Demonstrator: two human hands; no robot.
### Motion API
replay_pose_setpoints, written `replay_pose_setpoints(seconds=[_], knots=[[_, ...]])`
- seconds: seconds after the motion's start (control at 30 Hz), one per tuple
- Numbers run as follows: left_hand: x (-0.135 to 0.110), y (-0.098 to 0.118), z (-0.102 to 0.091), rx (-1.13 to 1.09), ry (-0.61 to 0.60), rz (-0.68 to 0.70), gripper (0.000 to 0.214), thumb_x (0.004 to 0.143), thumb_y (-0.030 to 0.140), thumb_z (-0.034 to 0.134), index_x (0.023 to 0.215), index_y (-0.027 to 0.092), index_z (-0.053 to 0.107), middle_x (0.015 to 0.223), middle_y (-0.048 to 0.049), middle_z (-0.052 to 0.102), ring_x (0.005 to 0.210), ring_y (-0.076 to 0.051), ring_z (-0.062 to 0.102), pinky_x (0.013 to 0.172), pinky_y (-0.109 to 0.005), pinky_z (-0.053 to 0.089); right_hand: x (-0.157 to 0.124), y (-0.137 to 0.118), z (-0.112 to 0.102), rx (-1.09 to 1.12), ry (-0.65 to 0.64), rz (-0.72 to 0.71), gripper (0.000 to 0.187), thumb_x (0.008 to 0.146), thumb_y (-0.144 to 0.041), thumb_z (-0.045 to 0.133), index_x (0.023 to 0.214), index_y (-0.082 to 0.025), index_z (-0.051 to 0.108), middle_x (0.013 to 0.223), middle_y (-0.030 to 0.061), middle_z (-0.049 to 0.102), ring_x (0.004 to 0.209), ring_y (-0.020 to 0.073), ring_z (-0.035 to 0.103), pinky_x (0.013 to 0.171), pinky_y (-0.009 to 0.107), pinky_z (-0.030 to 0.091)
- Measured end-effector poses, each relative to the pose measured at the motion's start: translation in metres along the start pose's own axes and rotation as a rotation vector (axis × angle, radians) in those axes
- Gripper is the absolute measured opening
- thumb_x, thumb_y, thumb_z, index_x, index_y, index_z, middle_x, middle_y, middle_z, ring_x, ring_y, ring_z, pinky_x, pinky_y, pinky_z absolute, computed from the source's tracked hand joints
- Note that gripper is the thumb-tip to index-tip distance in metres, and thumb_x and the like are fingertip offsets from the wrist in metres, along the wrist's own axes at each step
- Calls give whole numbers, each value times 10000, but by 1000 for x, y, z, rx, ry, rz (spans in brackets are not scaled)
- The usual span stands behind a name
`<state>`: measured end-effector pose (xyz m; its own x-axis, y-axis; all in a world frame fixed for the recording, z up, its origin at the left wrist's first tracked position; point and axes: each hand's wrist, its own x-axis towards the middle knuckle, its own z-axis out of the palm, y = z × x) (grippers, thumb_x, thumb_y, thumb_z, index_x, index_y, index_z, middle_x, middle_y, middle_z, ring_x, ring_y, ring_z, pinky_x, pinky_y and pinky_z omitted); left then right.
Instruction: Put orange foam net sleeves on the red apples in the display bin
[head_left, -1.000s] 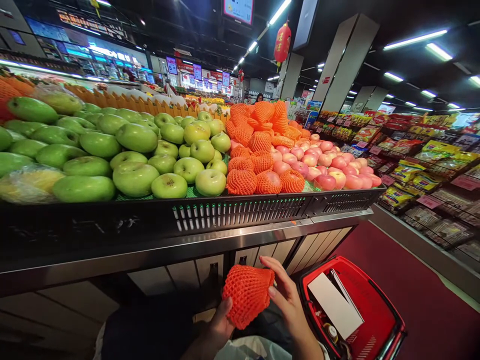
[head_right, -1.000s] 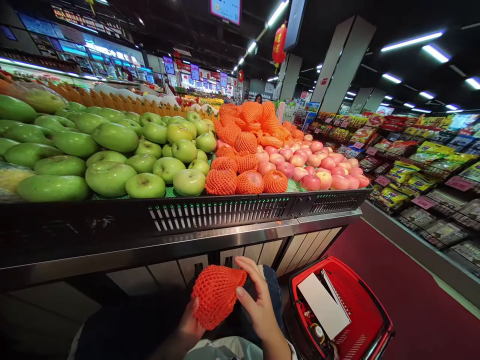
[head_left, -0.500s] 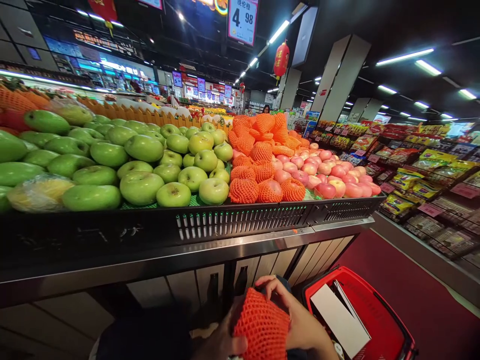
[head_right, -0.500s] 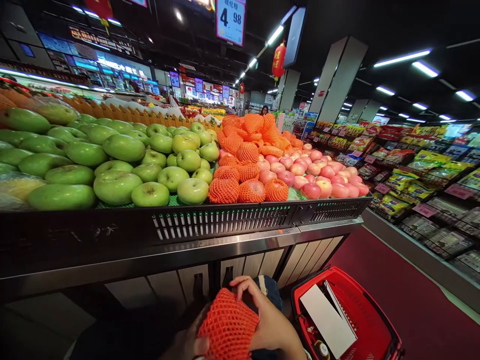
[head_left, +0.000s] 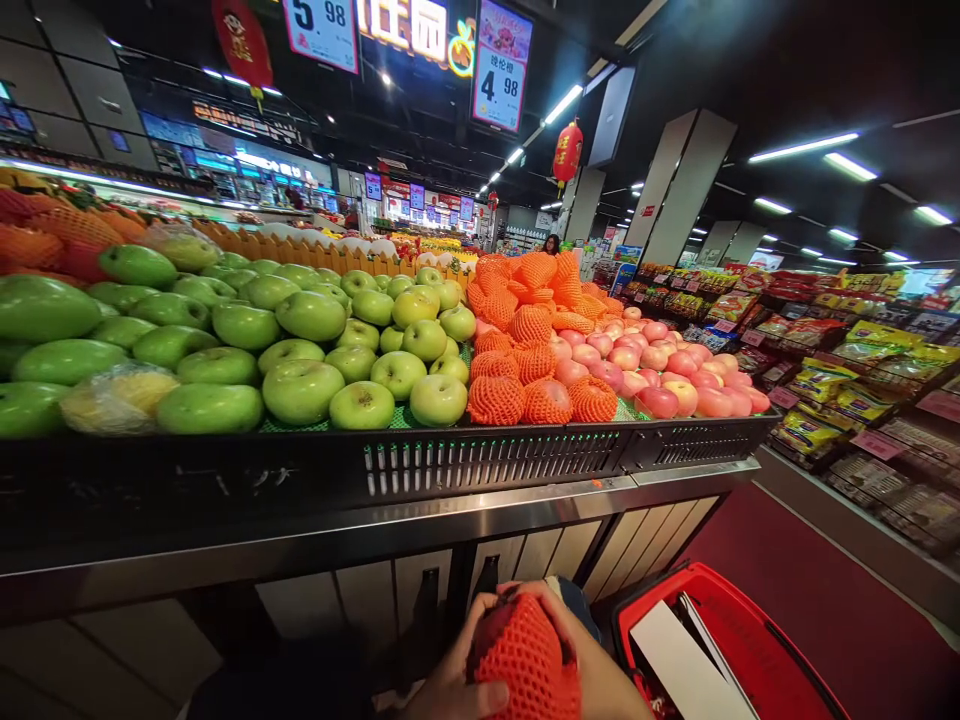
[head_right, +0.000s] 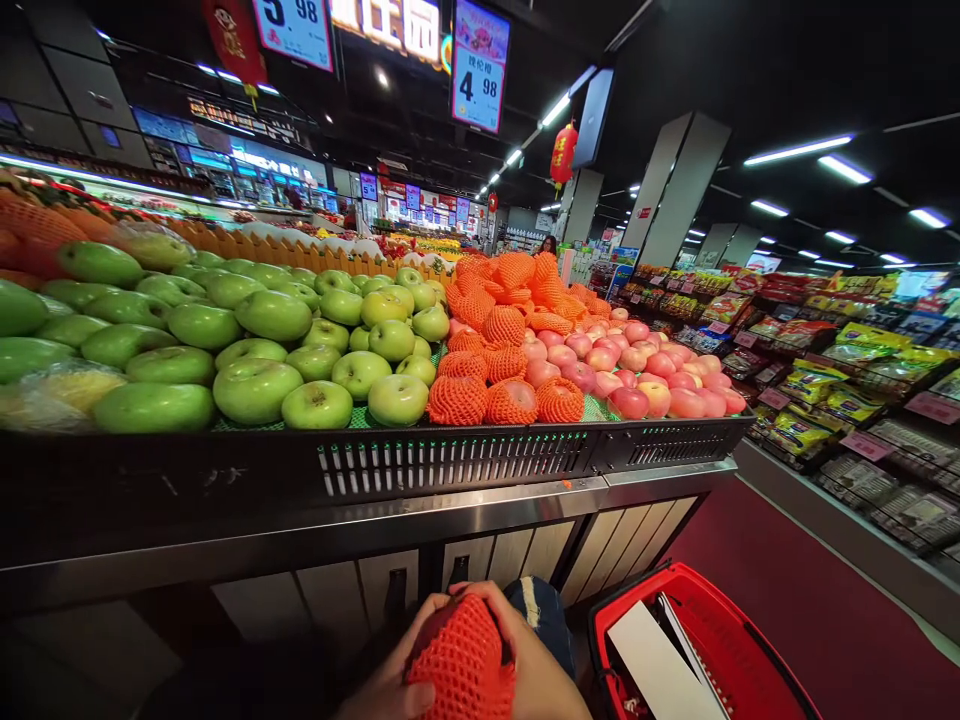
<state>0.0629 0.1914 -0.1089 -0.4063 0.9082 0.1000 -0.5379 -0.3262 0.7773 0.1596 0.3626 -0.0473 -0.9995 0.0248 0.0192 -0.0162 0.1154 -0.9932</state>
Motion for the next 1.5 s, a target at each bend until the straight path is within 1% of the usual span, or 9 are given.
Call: replay_pose_setpoints(seconds=[0.13, 0.27, 0.43, 0.57, 0.87, 1.1, 1.2, 1.4, 1.5], knots=[[7, 2, 10, 109, 206, -2, 759, 658, 613, 853, 1253, 251, 552, 1074, -72, 646, 1062, -261, 609, 986, -390, 409, 5, 6, 6, -46, 237, -26, 583, 595, -179, 843, 1118, -240, 592, 1094, 48, 652, 994, 246, 627, 870, 332, 497], [7, 5, 16, 252, 283, 70, 789, 638, 754, 776, 1187, 224, 576, 993, -73, 667, 945, -241, 614, 868, -337, 441, 7, 8, 8, -78, 355, -29, 485, 618, -198, 793, 1071, -210, 621, 1007, 53, 671, 920, 243, 636, 829, 331, 493], [5, 9, 12, 636, 504, 165, 528, 717, 665, 764, 797, 194, 538, 654, 24, 475, 622, -124, 417, 606, -259, 295, 7, 9, 9, -53, 454, -24, 523, 592, -191, 794, 1095, -200, 649, 1050, 83, 702, 964, 269, 663, 871, 353, 512], [1, 12, 15, 721, 494, 189, 571, 720, 650, 755, 633, 185, 435, 599, 49, 322, 591, -100, 294, 578, -261, 224, 4, 17, 8, -37, 400, 6, 649, 642, -237, 810, 1264, -196, 630, 1128, 117, 710, 987, 288, 680, 909, 406, 530], [-5, 22, 28, 260, 575, 110, 570, 656, 669, 808, 657, 156, 560, 584, 27, 459, 553, -89, 374, 552, -227, 280, -12, 11, 9, -226, 156, 76, 1000, 610, -267, 888, 1513, -236, 460, 1498, 158, 515, 1372, 342, 503, 1185, 477, 336], [1, 7, 13, 134, 512, 120, 539, 639, 616, 847, 690, 142, 596, 620, 7, 523, 586, -95, 428, 589, -214, 344, -8, 11, -4, -109, 99, 12, 1109, 433, -299, 958, 1461, -245, 545, 1500, 142, 522, 1380, 382, 488, 1183, 482, 337], [2, 1, 5, 180, 482, 138, 554, 639, 655, 828, 701, 156, 595, 622, 13, 500, 611, -106, 436, 612, -216, 363, -4, 24, -1, 66, 210, -7, 1009, 381, -281, 960, 1341, -243, 653, 1385, 129, 617, 1291, 385, 556, 1138, 486, 387], [7, 1, 13, 282, 482, 133, 639, 477, 669, 898, 812, 149, 734, 961, -81, 594, 881, -206, 550, 783, -273, 441, -2, 58, 20, 727, 561, 174, 467, 557, -391, 859, 985, -239, 748, 1101, 94, 731, 1095, 317, 648, 1010, 458, 503], [6, 2, 17, 263, 418, 154, 527, 595, 610, 872, 752, 139, 695, 950, -78, 569, 899, -203, 542, 817, -279, 432, -3, 70, 22, 784, 591, 193, 344, 593, -413, 818, 884, -258, 721, 990, 86, 733, 1096, 322, 640, 975, 486, 522]])
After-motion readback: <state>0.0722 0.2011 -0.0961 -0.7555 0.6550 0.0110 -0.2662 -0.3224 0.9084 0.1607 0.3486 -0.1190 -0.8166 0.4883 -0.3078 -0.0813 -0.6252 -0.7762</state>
